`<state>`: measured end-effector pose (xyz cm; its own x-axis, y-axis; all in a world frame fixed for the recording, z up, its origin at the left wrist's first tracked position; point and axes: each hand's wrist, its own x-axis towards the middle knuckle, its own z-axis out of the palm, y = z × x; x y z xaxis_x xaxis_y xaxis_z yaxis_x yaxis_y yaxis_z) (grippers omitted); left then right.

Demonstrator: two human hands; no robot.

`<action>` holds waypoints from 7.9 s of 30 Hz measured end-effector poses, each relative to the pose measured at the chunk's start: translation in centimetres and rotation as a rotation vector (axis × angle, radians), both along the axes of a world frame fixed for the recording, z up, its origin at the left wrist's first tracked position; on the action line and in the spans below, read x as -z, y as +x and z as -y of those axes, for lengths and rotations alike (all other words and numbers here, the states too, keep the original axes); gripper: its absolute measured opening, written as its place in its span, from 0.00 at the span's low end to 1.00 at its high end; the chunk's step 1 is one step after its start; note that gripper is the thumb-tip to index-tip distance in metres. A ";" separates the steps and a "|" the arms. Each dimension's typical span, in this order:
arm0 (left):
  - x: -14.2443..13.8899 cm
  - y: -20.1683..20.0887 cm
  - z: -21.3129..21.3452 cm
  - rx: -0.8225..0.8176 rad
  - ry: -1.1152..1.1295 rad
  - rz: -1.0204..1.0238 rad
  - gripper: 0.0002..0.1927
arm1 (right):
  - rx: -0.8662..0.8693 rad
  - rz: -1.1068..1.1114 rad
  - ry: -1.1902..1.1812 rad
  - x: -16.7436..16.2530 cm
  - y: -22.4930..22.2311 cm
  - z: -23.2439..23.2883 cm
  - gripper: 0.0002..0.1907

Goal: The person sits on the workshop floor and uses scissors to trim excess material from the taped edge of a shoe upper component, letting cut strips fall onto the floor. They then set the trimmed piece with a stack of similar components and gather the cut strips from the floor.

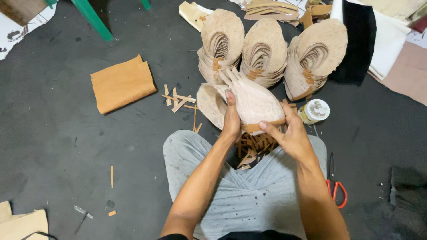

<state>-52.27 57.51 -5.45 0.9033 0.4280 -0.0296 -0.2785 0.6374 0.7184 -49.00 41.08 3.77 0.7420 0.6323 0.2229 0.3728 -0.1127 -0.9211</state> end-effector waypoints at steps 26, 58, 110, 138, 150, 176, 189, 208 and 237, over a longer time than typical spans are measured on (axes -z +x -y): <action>0.6 0.6 0.0 -0.015 -0.125 -0.082 0.22 | 0.160 -0.025 0.113 -2.0 0.5 2.9 0.28; -8.1 -0.5 -8.8 -0.560 1.681 -0.328 0.19 | 0.252 -0.135 -0.050 20.9 4.8 2.3 0.12; 3.0 5.5 -20.7 0.188 1.932 -1.264 0.24 | 0.174 -0.525 -0.089 21.0 6.3 -1.4 0.09; -3.6 -14.9 -9.0 -0.637 1.598 -1.014 0.16 | 0.104 -0.420 -0.166 19.3 3.4 -1.4 0.06; -3.6 -20.4 -5.5 -0.787 1.511 -0.834 0.18 | 0.022 0.032 -0.495 19.4 -0.1 -0.6 0.11; 10.4 1.6 -0.5 0.192 1.128 -0.032 0.12 | -0.122 -1.035 0.530 23.7 4.7 0.8 0.27; 9.6 0.9 -0.8 -0.062 1.071 -0.332 0.09 | -0.208 -1.031 0.578 27.9 7.5 -0.5 0.28; 9.7 1.1 -0.2 0.187 1.016 -0.307 0.04 | -0.196 -1.181 0.657 28.9 8.0 0.1 0.26; 11.9 1.7 1.2 0.046 0.921 -0.258 0.06 | -0.242 -1.159 0.629 26.0 7.7 0.7 0.22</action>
